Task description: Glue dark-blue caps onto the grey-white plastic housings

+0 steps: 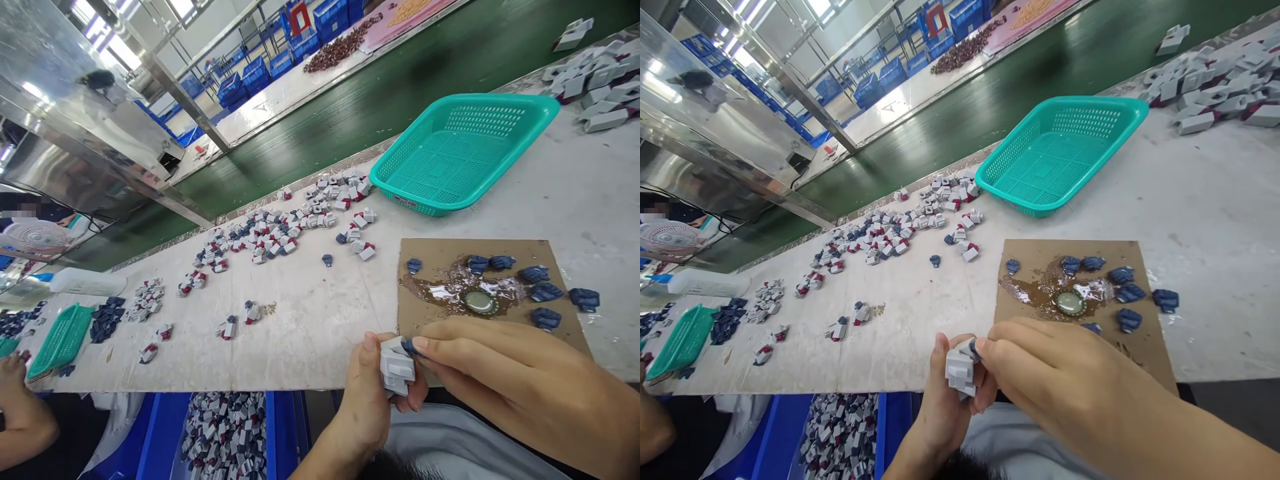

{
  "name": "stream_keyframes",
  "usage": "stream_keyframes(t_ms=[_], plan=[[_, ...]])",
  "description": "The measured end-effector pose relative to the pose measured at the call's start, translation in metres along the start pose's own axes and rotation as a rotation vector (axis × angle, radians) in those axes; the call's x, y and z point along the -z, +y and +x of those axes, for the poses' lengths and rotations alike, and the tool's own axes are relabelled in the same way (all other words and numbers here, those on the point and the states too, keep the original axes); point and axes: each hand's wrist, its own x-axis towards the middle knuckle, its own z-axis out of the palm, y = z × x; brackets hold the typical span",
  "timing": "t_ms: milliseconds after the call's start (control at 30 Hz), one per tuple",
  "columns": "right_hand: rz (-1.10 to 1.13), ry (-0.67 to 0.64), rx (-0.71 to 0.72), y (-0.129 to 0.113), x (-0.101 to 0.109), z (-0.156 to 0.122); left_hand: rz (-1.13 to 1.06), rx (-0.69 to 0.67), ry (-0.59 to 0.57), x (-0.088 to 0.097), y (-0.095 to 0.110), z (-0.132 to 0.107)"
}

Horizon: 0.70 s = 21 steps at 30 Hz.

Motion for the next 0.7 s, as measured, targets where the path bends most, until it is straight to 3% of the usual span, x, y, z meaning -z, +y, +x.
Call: stream_keyframes(t_ms=[133,233,367,533,600,700], plan=[[0.127,-0.137,-0.025,0.004,0.001,-0.001,0.122,-0.056,0.000,0.001,0.007,-0.005],[0.230,-0.119,-0.020,0.008,-0.002,-0.003,0.171,-0.076,0.002,-0.003,0.012,-0.008],[0.358,-0.139,-0.023,0.012,-0.007,-0.007,0.193,-0.008,0.014,-0.004,0.009,-0.007],[0.421,-0.235,-0.046,0.009,-0.014,-0.001,0.172,0.089,0.005,0.018,-0.001,-0.009],[0.384,-0.196,-0.070,0.003,-0.019,0.001,0.264,0.007,0.077,0.030,0.001,-0.014],[0.378,-0.108,-0.124,-0.008,-0.030,-0.003,0.462,-0.310,0.280,0.040,0.008,-0.021]])
